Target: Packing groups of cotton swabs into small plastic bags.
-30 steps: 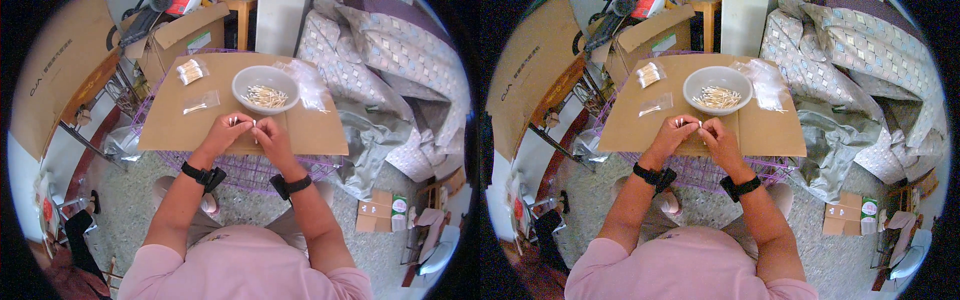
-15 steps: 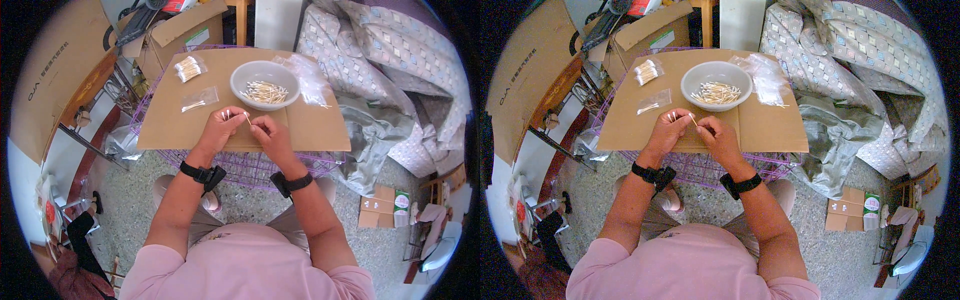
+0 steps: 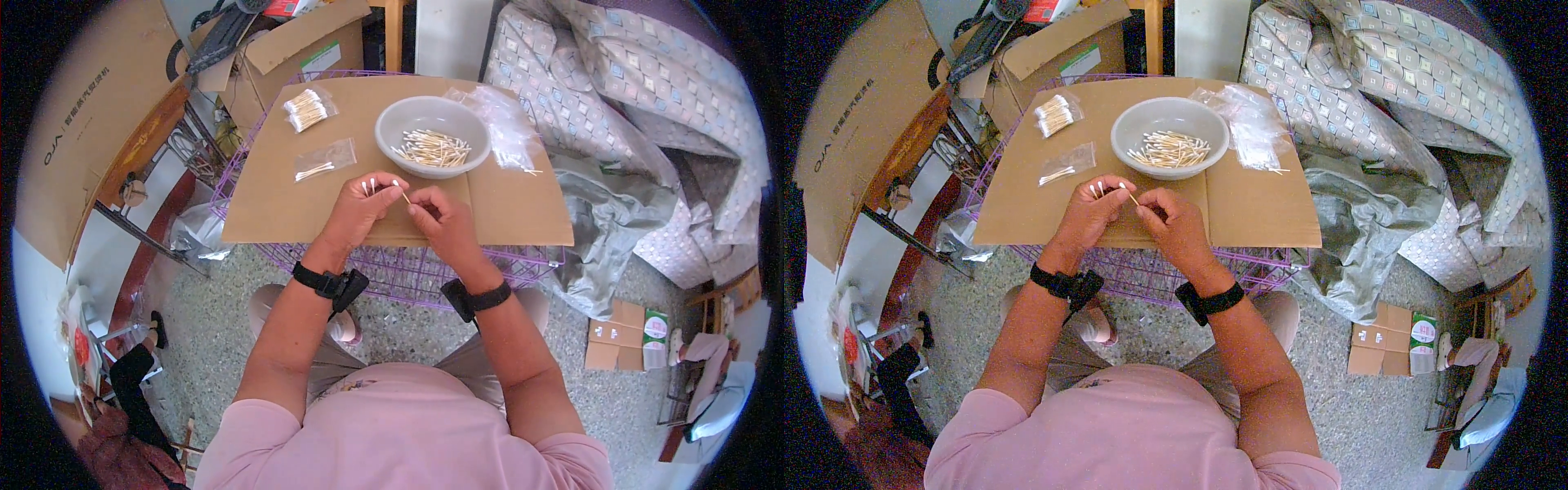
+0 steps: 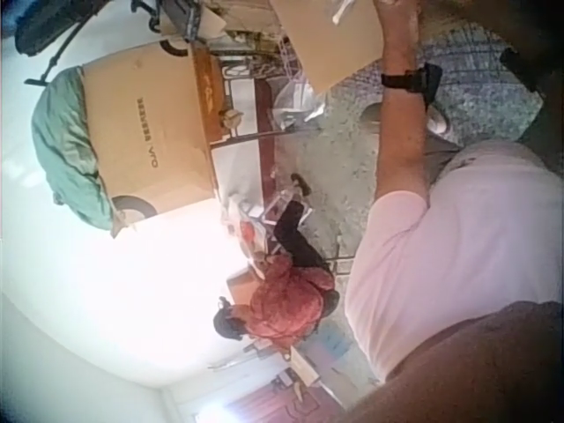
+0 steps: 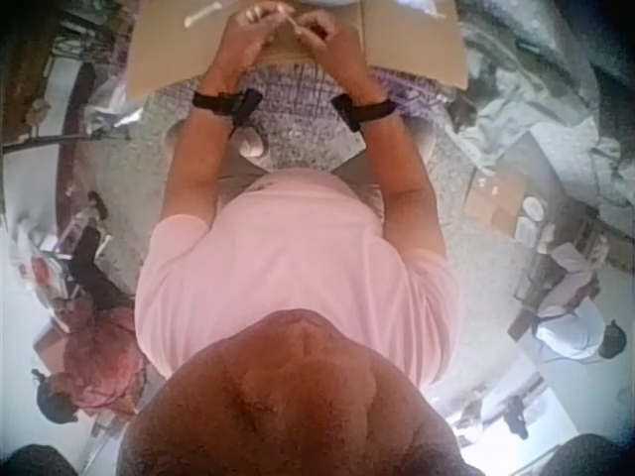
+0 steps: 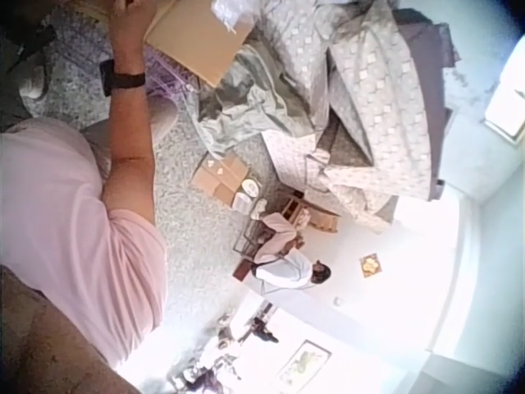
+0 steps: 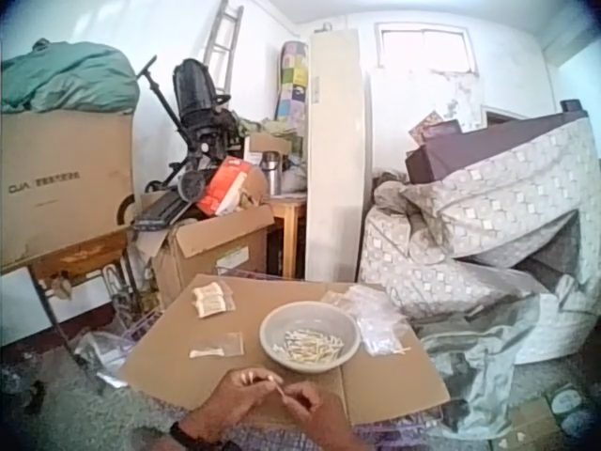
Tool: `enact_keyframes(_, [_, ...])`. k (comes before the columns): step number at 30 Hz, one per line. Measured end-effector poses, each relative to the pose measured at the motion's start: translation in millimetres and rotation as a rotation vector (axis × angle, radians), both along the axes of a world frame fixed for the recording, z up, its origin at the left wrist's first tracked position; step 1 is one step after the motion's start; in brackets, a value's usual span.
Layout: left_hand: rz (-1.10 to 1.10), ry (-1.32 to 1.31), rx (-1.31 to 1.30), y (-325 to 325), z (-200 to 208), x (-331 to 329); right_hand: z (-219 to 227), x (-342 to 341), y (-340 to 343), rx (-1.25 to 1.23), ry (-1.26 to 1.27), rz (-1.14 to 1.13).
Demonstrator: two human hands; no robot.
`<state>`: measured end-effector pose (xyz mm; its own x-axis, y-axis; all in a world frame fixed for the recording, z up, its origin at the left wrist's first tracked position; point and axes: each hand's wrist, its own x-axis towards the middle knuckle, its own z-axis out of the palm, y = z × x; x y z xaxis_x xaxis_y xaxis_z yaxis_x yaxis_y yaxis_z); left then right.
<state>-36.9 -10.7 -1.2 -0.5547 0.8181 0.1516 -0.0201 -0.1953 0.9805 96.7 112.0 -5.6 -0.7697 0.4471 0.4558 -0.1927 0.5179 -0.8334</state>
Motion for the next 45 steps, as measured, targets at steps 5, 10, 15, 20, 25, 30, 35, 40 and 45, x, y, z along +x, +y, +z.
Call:
enact_keyframes(5, [-0.017, 0.046, -0.022, 1, 4, 2, 1, 1, -1, -0.043, -0.054, 0.002])
enact_keyframes(10, [-0.103, 0.112, -0.01, 1, 4, 1, 1, -1, -1, -0.036, -0.048, 0.002])
enact_keyframes(15, [-0.115, 0.131, -0.003, 2, 7, 4, 6, -1, -2, -0.062, -0.061, -0.029])
enact_keyframes(20, [-0.128, 0.181, 0.027, 4, 5, 5, 2, -7, -4, -0.13, -0.051, -0.056])
enact_keyframes(25, [-0.167, 0.117, 0.021, 0, 3, -3, 1, -5, -2, -0.081, -0.01, -0.019])
enact_keyframes(30, [-0.07, 0.053, 0.162, 7, -3, -3, 26, 11, 13, 0.0, -0.138, 0.016])
enact_keyframes(35, [-0.068, -0.043, 0.278, 7, -2, -2, 84, 1, 54, 0.34, -0.165, -0.038])
enact_keyframes(40, [-0.13, -0.093, 0.17, 7, -2, -5, 101, -37, 120, 0.874, -0.461, 0.004])
enact_keyframes(45, [-0.204, -0.183, 0.253, 5, -4, -5, 91, -65, 139, 1.112, -0.598, 0.119])
